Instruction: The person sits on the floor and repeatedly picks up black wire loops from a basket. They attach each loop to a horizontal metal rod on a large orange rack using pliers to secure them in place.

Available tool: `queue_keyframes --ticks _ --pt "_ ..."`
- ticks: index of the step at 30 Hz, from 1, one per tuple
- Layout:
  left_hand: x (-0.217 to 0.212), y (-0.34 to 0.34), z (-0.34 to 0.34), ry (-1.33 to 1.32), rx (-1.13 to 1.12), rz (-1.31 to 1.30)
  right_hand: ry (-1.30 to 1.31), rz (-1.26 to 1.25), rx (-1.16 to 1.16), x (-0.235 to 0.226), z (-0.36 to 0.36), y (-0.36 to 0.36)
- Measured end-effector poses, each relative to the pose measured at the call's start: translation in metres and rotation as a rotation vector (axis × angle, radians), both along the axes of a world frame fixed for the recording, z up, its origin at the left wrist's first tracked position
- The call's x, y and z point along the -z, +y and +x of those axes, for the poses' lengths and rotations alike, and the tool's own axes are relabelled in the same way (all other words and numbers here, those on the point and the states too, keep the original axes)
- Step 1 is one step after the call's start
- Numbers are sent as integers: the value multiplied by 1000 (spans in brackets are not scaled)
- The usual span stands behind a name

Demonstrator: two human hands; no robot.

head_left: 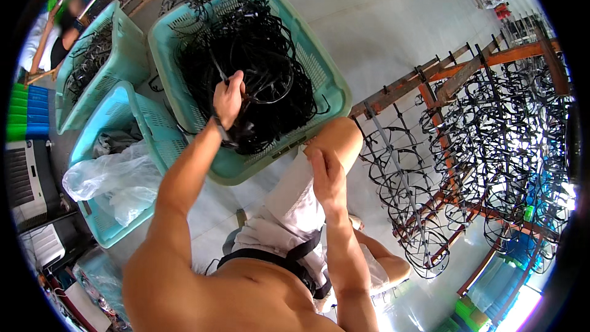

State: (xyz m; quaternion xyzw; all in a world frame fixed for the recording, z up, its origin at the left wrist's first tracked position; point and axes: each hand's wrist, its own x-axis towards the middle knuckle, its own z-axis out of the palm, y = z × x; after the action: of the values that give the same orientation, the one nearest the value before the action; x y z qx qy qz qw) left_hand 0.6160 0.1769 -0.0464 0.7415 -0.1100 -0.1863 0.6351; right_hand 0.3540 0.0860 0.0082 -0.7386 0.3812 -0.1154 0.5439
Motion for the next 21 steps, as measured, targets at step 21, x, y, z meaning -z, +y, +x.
queue_keyframes --ticks 21 --pt "58 -2 -53 -442 124 292 -1003 1079 576 -71 -107 -19"
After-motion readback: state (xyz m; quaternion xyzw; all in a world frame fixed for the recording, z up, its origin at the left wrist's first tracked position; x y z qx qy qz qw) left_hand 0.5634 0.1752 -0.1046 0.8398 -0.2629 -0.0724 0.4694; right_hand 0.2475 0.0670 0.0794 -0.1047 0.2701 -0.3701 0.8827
